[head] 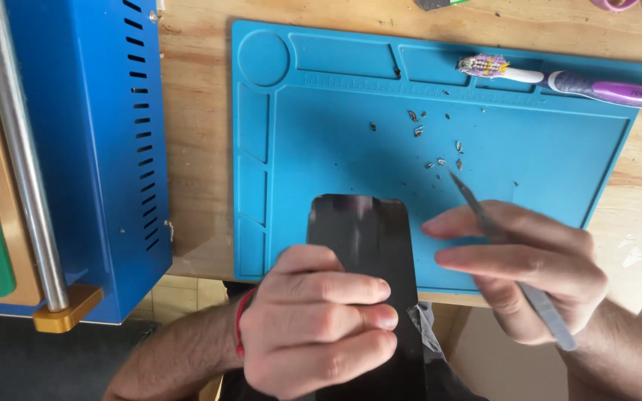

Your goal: Scraping and cleaning adhesive residue from a mobile phone screen frame using a metal tool and a brush.

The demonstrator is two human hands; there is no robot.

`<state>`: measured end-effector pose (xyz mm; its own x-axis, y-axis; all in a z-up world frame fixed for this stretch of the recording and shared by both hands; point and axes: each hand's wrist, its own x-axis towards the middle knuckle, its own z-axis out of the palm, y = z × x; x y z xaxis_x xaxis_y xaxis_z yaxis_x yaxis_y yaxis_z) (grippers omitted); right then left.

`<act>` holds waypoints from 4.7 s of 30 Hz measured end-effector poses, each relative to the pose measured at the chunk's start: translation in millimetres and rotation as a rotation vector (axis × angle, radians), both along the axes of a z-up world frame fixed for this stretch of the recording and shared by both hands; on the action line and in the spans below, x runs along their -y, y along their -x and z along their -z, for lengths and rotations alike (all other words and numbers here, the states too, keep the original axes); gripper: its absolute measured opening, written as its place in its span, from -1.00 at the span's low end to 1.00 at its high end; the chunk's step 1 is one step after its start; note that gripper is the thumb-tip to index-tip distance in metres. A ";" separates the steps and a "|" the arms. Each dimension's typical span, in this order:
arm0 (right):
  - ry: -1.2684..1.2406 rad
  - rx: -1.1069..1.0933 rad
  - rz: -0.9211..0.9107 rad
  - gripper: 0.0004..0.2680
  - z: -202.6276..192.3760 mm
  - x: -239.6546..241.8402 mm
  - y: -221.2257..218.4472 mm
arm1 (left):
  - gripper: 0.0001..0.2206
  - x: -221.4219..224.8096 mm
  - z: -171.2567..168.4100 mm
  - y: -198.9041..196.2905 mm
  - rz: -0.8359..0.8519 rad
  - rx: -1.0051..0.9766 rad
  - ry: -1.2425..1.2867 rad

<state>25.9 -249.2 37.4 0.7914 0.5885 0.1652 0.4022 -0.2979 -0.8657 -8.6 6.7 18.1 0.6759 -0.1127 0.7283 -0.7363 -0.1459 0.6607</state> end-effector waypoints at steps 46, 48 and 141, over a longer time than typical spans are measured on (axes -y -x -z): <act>0.338 0.319 0.369 -0.75 22.2 33.7 -26.0 | -0.74 7.1 4.7 -10.6 -0.195 0.662 -0.297; 0.249 0.303 0.302 -0.90 15.1 26.7 -27.1 | -0.74 7.6 4.8 -12.3 -0.201 0.691 -0.279; -0.682 -0.612 0.841 -0.96 52.1 -49.5 59.8 | -0.92 44.8 -1.5 9.3 -0.265 -1.274 0.426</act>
